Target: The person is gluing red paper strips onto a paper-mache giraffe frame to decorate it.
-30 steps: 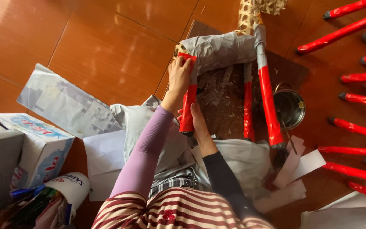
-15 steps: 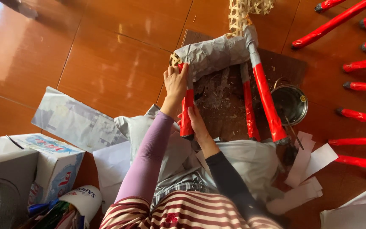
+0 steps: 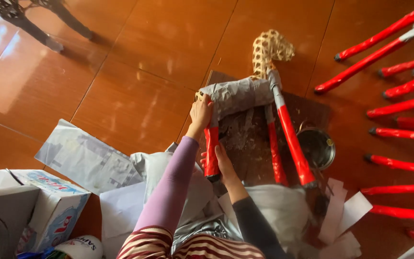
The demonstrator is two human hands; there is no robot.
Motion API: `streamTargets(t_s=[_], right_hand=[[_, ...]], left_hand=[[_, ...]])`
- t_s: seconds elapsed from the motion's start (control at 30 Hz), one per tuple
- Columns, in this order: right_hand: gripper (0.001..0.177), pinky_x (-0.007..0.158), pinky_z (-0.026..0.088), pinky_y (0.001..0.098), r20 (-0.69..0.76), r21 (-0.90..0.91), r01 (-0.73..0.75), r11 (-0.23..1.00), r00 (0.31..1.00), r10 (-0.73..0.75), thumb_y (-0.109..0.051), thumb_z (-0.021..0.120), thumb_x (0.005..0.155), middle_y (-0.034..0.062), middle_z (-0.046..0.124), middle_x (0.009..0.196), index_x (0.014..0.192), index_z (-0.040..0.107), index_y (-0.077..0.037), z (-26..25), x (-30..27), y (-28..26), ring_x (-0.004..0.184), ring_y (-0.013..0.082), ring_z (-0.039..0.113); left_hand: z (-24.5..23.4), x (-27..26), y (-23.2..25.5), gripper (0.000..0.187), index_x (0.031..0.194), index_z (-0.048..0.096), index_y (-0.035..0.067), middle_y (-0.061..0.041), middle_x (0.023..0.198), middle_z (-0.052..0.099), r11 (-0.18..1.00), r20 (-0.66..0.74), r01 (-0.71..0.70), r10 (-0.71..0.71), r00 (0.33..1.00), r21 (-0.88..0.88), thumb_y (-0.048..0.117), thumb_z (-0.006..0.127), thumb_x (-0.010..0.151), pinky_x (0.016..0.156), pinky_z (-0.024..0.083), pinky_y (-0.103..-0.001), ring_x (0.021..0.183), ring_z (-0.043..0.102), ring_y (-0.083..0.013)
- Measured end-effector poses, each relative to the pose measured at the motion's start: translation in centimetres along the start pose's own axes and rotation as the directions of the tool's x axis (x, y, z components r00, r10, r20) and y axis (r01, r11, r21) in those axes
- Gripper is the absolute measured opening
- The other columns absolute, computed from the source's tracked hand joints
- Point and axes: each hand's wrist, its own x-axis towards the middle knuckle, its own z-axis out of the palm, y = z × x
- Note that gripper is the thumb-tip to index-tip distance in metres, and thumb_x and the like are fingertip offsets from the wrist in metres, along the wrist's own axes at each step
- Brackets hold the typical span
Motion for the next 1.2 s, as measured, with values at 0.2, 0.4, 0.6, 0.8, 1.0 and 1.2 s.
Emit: streamTargets(t_s=[0.2, 0.4, 0.6, 0.8, 1.0, 1.2], right_hand=[[0.079, 0.075, 0.062, 0.0446, 0.080, -0.156, 0.048, 0.986, 0.996, -0.036, -0.042, 0.071, 0.085, 0.0139, 0.064, 0.113, 0.151, 0.030, -0.031, -0.9, -1.5, -1.1, 0.086, 0.0257, 0.071], [0.062, 0.084, 0.058, 0.0418, 0.374, -0.102, 0.403, 0.909, 0.863, -0.341, -0.033, 0.076, 0.097, 0.0144, 0.062, 0.126, 0.147, 0.051, -0.005, 0.1, 0.6, -8.4, 0.105, 0.0228, 0.065], [0.061, 0.078, 0.058, 0.0396, 0.356, 0.292, 0.163, 0.942, 0.896, -0.265, -0.029, 0.077, 0.098, 0.0155, 0.064, 0.121, 0.143, 0.049, 0.000, 5.1, -5.4, -11.5, 0.098, 0.0236, 0.067], [0.078, 0.077, 0.061, 0.0402, 0.352, 0.155, 0.285, 0.946, 0.879, -0.323, -0.040, 0.080, 0.087, 0.0141, 0.066, 0.119, 0.147, 0.045, -0.003, 8.3, -9.4, -9.9, 0.099, 0.0227, 0.069], [0.090, 0.071, 0.059, 0.0351, 0.267, -0.194, 0.360, 0.913, 0.915, -0.304, -0.042, 0.084, 0.083, 0.0101, 0.065, 0.111, 0.154, 0.040, -0.009, 8.8, -8.7, -7.7, 0.091, 0.0198, 0.068], [0.096, 0.070, 0.058, 0.0335, 0.239, -0.161, 0.284, 0.945, 0.940, -0.242, -0.039, 0.083, 0.085, 0.0106, 0.063, 0.113, 0.159, 0.029, -0.011, 10.6, -8.1, -6.4, 0.089, 0.0184, 0.067]], left_hand=[[-4.9, -3.2, 1.7, 0.059, 0.148, 0.041, 0.011, -0.025, 0.129, 0.057, 0.947, -0.195, -0.165, 0.113, 0.974, -0.274, 0.024, 0.066, 0.096, 0.085, 0.053, -0.048, 0.105, 0.062, -0.0432], [-1.7, -11.3, -5.0, 0.064, 0.152, 0.038, 0.000, -0.022, 0.125, 0.058, 0.665, 0.004, 0.040, -0.056, 0.998, -0.746, 0.020, 0.071, 0.100, 0.091, 0.053, -0.043, 0.109, 0.060, -0.0323], [-16.6, -15.9, 2.1, 0.064, 0.149, 0.040, 0.005, -0.011, 0.101, 0.066, 0.101, 0.404, 0.393, 0.139, 0.904, -0.914, 0.026, 0.070, 0.097, 0.064, 0.058, -0.033, 0.076, 0.067, -0.0192], [-23.9, -16.8, 1.9, 0.079, 0.157, 0.037, 0.008, -0.006, 0.118, 0.065, 0.494, 0.149, 0.080, 0.101, 0.984, -0.866, 0.012, 0.079, 0.089, 0.066, 0.056, -0.027, 0.081, 0.062, -0.0102], [-23.7, -18.6, -1.0, 0.081, 0.158, 0.036, 0.006, -0.006, 0.126, 0.061, 0.592, 0.056, 0.024, 0.036, 0.998, -0.806, 0.008, 0.080, 0.089, 0.073, 0.057, -0.026, 0.091, 0.062, -0.0090], [-26.8, -18.4, -0.8, 0.082, 0.162, 0.038, 0.010, -0.014, 0.099, 0.063, 0.592, 0.212, 0.258, -0.148, 0.966, -0.764, 0.008, 0.075, 0.089, 0.057, 0.048, -0.030, 0.070, 0.056, -0.0194]])
